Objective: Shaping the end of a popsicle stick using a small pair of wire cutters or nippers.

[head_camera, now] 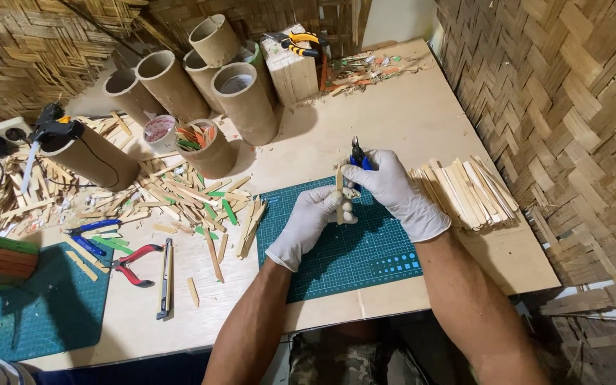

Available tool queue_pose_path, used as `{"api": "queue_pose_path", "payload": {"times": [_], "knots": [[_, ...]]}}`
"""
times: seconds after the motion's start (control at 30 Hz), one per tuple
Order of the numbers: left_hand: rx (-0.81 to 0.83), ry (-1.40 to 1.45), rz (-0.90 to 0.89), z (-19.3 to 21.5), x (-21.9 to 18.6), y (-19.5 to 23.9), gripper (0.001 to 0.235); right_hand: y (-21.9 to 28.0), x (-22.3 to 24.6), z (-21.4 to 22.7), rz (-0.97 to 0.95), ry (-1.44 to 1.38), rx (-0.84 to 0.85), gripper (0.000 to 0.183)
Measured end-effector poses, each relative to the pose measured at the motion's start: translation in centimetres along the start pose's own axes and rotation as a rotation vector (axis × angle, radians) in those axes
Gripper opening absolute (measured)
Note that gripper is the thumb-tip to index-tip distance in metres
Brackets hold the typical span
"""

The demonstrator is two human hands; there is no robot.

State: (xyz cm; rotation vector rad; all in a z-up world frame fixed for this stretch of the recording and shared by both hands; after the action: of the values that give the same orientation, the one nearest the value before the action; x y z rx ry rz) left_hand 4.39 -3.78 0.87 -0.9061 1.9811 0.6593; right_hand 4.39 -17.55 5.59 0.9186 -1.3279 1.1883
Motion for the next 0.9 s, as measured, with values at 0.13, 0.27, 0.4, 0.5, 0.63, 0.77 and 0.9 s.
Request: {"api": "queue_pose_path", "payload": {"times": [0.13, 0.27, 0.4, 0.5, 0.63, 0.77, 0.9], "knots": [[0.022, -0.027, 0.002, 0.5, 0.5, -0.3, 0.023, -0.1, -0.4, 0.2, 0.005, -0.008, 0.024, 0.008], [0.038, -0.050, 0.028, 0.7, 0.8, -0.4, 0.025, 0.1, 0.0, 0.5, -0.010, 0.021, 0.001, 0.010], [0.036, -0.055, 0.026, 0.8, 1.3, -0.7, 0.027, 0.3, 0.4, 0.7, -0.038, 0.090, -0.051, 0.014], [0.039, -0.034, 0.022, -0.2, 0.2, -0.1, 0.029, 1.1, 2.7, 0.4, -0.044, 0.098, -0.089, 0.015], [0.064, 0.008, 0.013, -0.4, 0.2, -0.3, 0.031, 0.4, 1.9, 1.2, -0.040, 0.149, -0.117, 0.016], [0.069, 0.035, 0.033, -0.6, 0.1, -0.1, 0.029, 0.2, 2.0, 1.5, -0.051, 0.135, -0.132, 0.019], [0.087, 0.114, 0.091, -1.2, 0.2, 0.5, 0.027, 0.1, 1.3, 1.4, -0.043, 0.088, -0.103, 0.018]]}}
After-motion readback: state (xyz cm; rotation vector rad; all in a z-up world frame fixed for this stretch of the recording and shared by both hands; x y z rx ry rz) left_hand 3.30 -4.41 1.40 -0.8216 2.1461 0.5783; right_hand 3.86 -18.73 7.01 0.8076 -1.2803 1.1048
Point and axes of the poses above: each hand's wrist, its own y-axis away from the middle knuckle, its own z-axis out of the back of the hand, x = y × z, the point moved 7 cm from there along -y, towards the middle knuckle, and after that the axes turned 9 degrees about y, right-handed, at the moved point
